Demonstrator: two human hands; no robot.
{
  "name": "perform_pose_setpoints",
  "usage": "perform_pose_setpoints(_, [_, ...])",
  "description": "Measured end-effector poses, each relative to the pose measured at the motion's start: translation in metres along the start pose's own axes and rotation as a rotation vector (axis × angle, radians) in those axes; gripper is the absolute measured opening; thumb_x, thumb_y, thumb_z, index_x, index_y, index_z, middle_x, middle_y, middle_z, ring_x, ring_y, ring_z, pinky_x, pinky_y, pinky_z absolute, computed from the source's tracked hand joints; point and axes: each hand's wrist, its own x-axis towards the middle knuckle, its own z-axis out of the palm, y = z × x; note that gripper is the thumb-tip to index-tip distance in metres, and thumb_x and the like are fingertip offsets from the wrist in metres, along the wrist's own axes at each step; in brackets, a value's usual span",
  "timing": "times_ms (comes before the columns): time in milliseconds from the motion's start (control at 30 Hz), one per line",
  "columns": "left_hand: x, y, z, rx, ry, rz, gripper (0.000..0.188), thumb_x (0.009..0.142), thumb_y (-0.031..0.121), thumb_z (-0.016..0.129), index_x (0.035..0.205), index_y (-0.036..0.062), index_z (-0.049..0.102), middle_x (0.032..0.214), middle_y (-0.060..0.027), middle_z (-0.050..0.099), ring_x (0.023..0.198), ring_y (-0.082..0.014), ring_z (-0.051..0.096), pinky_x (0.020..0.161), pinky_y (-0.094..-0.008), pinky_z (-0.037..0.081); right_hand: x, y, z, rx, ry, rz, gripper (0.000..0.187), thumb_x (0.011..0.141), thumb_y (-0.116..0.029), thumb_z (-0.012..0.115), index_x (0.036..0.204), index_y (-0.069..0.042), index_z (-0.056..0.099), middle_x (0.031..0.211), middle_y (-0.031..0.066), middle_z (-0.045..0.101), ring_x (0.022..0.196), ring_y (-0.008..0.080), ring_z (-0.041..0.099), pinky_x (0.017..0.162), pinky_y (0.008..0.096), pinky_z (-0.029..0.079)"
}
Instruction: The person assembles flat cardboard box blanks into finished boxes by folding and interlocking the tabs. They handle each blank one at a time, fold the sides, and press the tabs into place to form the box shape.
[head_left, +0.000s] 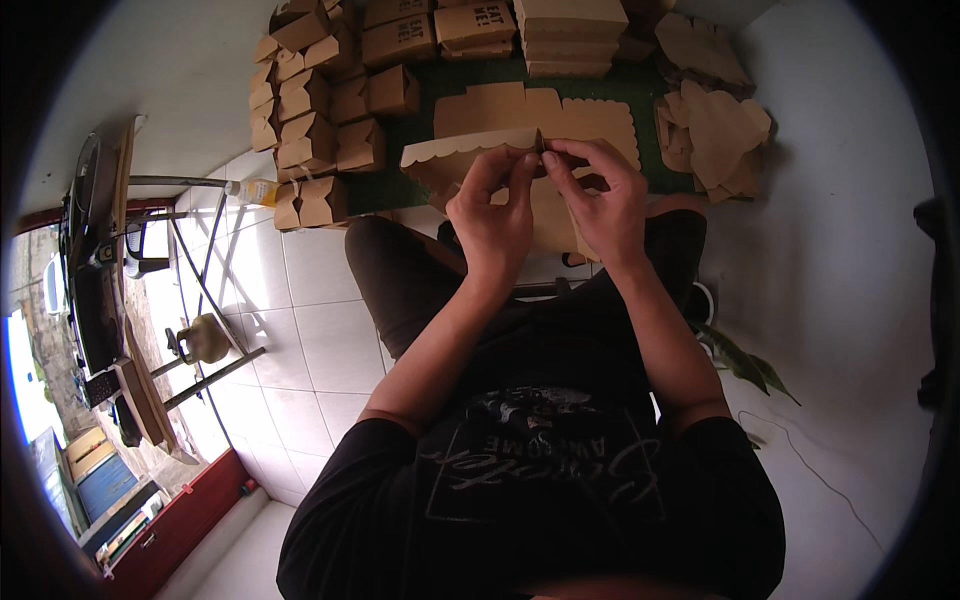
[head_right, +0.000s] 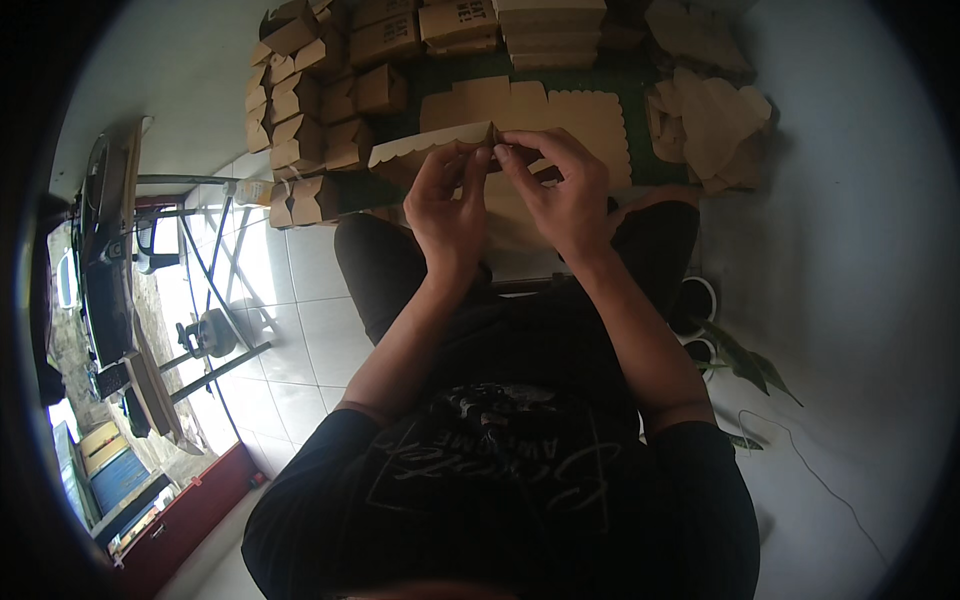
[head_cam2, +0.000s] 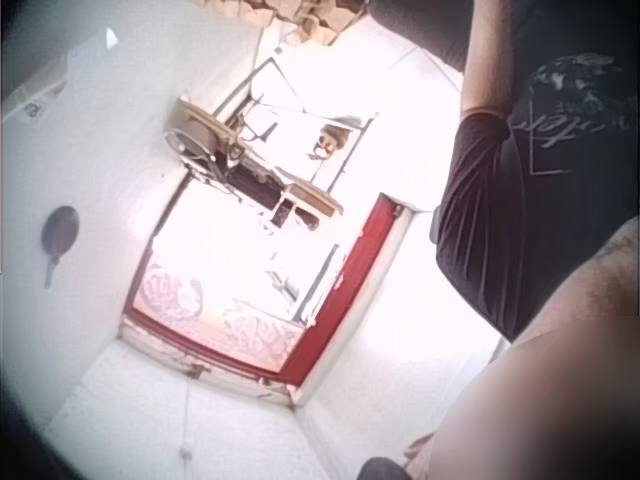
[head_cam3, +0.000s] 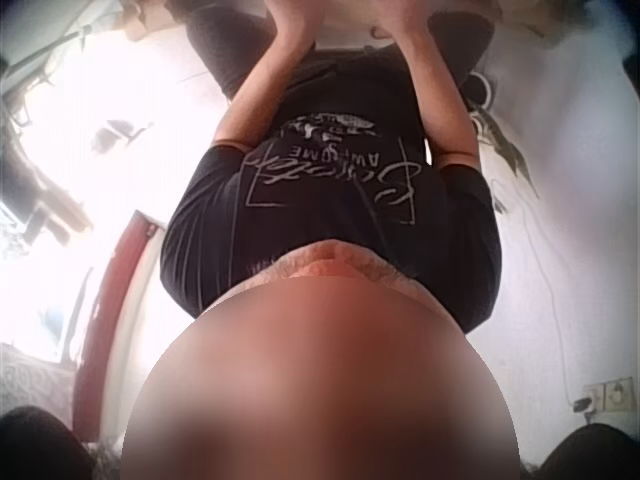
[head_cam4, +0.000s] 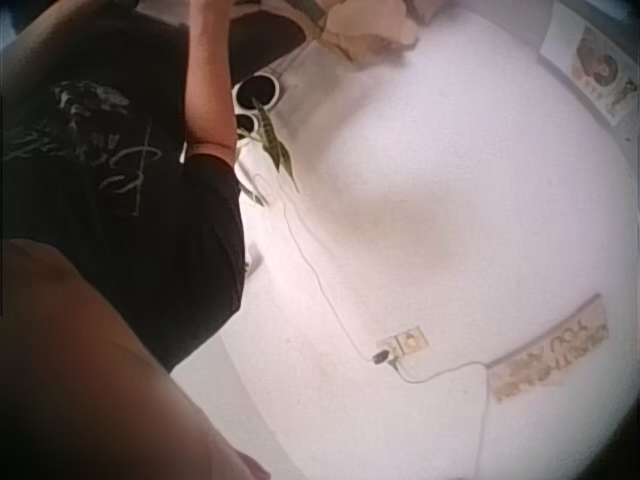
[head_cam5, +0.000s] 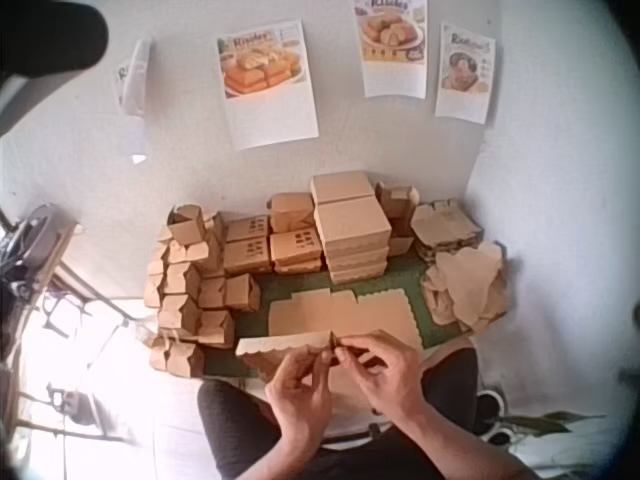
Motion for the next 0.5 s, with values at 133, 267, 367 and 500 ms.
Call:
perform_pose_setpoints(133, [0.001,0.004,-0.001,-0.017,-0.007,-0.017,0.011,0.106,0.005,0.081,0.113,-0.0028,0.078,0.101,-0.0112,0.087,0.096,-0.015,0.084,0.086,-0.0284,0.062,0.001,-0.003,-0.001,-0.017,-0.005,-0.02,0.02,0.105,-0.013,0.084,0.123,-0.004,0.085,0.109,0.0073,0.082,0.092,0.0139,0.081,0.073,0.0288,0.063])
perform_pose_setpoints(267, [0.0,0.007,-0.002,-0.002,-0.009,-0.005,0.012,0.106,0.007,0.082,0.112,-0.0028,0.079,0.101,-0.0094,0.087,0.094,-0.0135,0.083,0.087,-0.028,0.061,0.0,-0.005,-0.002,-0.028,0.0,-0.028,0.019,0.105,-0.011,0.084,0.122,-0.004,0.085,0.11,0.008,0.082,0.094,0.0155,0.081,0.073,0.0297,0.064])
perform_pose_setpoints(367, [0.0,0.004,-0.003,-0.053,-0.023,-0.027,0.014,0.106,0.009,0.083,0.113,-0.0024,0.078,0.102,-0.0086,0.086,0.096,-0.0138,0.081,0.089,-0.0288,0.061,0.001,-0.006,-0.001,-0.055,0.014,-0.066,0.018,0.104,-0.01,0.084,0.121,-0.005,0.085,0.112,0.009,0.083,0.095,0.0183,0.083,0.071,0.0307,0.066])
perform_pose_setpoints(500, [-0.002,-0.004,-0.003,-0.015,-0.029,0.024,0.019,0.105,0.013,0.085,0.114,-0.0019,0.078,0.103,-0.0081,0.085,0.099,-0.015,0.08,0.092,-0.0311,0.06,0.002,-0.004,0.002,-0.03,0.05,-0.123,0.018,0.104,-0.011,0.084,0.121,-0.005,0.085,0.113,0.0096,0.084,0.099,0.0209,0.083,0.078,0.0325,0.066])
